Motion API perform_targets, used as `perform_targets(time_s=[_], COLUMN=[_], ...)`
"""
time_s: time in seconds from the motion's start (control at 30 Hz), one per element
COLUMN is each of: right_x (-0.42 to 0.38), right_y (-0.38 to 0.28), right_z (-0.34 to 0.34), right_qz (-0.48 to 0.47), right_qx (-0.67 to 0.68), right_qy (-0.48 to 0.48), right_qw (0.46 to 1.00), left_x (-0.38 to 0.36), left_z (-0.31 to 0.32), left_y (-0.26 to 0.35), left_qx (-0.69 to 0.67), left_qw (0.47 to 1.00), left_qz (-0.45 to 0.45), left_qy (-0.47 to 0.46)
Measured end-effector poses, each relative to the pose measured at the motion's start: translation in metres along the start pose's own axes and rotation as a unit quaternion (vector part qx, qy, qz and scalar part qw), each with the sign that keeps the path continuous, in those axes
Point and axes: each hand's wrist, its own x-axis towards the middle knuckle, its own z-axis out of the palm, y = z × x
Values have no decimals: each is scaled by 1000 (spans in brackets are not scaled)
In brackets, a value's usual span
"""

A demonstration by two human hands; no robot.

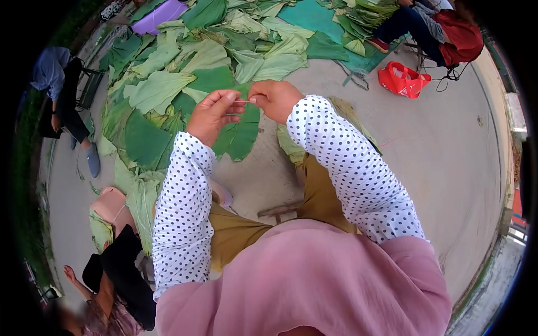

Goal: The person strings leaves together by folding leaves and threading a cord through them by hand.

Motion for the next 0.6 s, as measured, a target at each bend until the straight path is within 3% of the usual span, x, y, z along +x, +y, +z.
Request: perform_targets(time_s=[0.1,0.13,0.2,0.33,0.37,0.4,0.47,0.5,0.57,0.6], right_x=[0,-1,3,23,27,29,25,24,24,25], right_y=[19,19,14,8,7,8,11,11,8,6], right_z=[12,11,8,7,8,10,18,19,18,17], right_qz=[24,19,9,36,37,38,14,11,9,7], right_qx=[-13,-39,-62,-61,-59,-58,-67,-60,-57,-64], right_qy=[5,9,9,-8,-20,-30,-26,-37,-55,-59], right_qw=[1000,999,998,997,997,997,997,997,997,996], left_x=[-7,-7,-6,-15,-10,-3,21,38,57,68], left_z=[-53,-80,-139,-223,-240,-263,-301,-318,-314,-281], left_y=[10,3,-22,-91,-108,-133,-192,-225,-239,-220], left_qx=[-96,-96,-59,33,31,157,276,432,568,456], left_qw=[976,974,936,840,837,842,831,802,752,795], left_qz=[57,59,37,-270,-275,-314,-347,-319,-282,-278], left_qy=[186,198,345,470,472,411,336,262,176,288])
